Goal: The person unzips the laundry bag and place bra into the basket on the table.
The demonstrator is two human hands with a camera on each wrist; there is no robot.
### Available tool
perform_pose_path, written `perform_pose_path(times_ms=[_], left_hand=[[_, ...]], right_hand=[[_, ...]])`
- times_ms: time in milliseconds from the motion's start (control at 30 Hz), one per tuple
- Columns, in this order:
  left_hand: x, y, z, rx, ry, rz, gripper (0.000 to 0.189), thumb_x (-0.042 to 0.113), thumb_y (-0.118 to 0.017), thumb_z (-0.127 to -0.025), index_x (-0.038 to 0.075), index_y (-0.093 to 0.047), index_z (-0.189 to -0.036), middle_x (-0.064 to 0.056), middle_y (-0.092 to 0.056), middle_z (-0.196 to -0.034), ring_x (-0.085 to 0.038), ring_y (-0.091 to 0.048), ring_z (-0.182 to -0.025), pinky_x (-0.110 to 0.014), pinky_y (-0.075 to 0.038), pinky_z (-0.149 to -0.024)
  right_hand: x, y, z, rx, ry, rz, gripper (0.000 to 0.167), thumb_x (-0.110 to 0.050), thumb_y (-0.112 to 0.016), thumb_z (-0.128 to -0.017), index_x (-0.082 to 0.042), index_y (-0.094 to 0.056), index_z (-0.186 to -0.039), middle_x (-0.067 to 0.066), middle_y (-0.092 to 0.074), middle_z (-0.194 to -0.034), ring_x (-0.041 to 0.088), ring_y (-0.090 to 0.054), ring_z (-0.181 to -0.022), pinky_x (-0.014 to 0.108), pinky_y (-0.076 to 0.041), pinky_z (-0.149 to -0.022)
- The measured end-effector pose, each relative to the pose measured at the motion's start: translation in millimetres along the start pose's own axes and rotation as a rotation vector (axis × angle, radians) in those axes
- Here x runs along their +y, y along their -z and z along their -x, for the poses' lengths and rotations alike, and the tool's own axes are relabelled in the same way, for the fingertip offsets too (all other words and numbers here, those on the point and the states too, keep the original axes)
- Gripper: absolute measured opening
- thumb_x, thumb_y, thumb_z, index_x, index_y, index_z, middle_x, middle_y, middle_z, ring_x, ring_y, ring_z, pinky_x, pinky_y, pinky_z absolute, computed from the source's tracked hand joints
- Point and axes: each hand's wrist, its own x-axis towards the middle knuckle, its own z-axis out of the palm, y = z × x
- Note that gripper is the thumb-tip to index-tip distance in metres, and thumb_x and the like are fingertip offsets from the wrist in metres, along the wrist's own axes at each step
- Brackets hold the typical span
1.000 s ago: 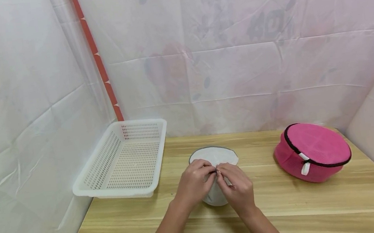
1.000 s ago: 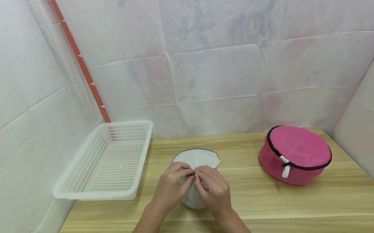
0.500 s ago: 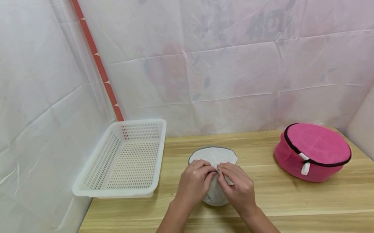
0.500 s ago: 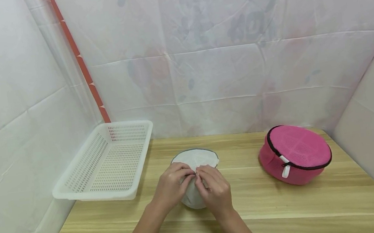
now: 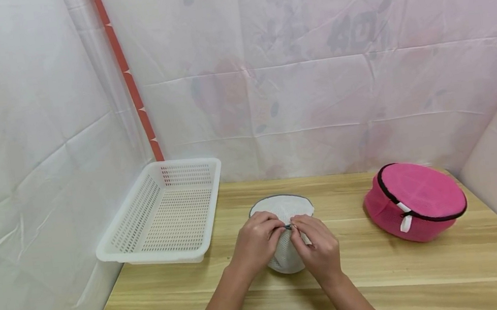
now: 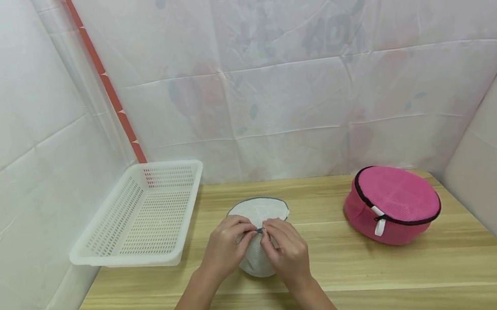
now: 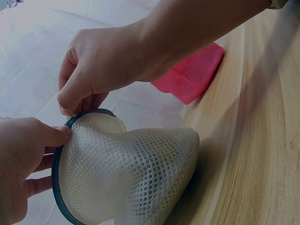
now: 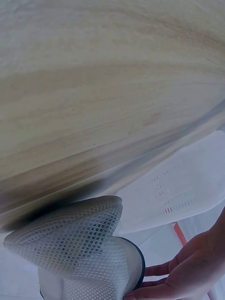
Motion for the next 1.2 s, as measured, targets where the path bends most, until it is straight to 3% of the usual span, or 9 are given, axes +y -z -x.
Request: perform_pose_path(times_ms=[233,933,1200], left_hand=[[-1.3,0.1,0.2,-0.009,0.016,0.007,0.004,0.015,-0.076,-0.086,0.011,-0.077,-0.087,0.004,-0.068,-0.092,-0.011,-0.063,-0.089,-0.020,-0.054,-0.076],[-2.4,-0.3,-1.6,0.004,0.035,-0.001,0.006,0.012,-0.080,-0.082,0.012,-0.077,-0.087,0.005,-0.068,-0.091,-0.009,-0.063,-0.087,-0.020,-0.053,-0.075],[2.0,-0.7,-1.2,-0.007,0.014,-0.002,0.007,0.015,-0.079,-0.084,0.012,-0.077,-0.089,0.004,-0.068,-0.093,-0.010,-0.064,-0.087,-0.020,-0.054,-0.077]], right_hand=[[2.8,0.9,-1.1,0.022,-0.009,0.005,0.013,-0.002,-0.064,-0.082,0.003,-0.076,-0.083,0.015,-0.074,-0.084,0.032,-0.071,-0.078,0.023,-0.053,-0.094],[7.1,5.6,-3.1,0.029,-0.054,0.029,0.013,-0.001,-0.067,-0.079,0.004,-0.076,-0.086,0.014,-0.075,-0.086,0.032,-0.071,-0.079,0.019,-0.051,-0.095],[3.3,1.6,-2.2,0.021,-0.026,-0.002,0.012,-0.003,-0.065,-0.083,0.003,-0.076,-0.084,0.014,-0.074,-0.085,0.031,-0.070,-0.079,0.020,-0.051,-0.096]])
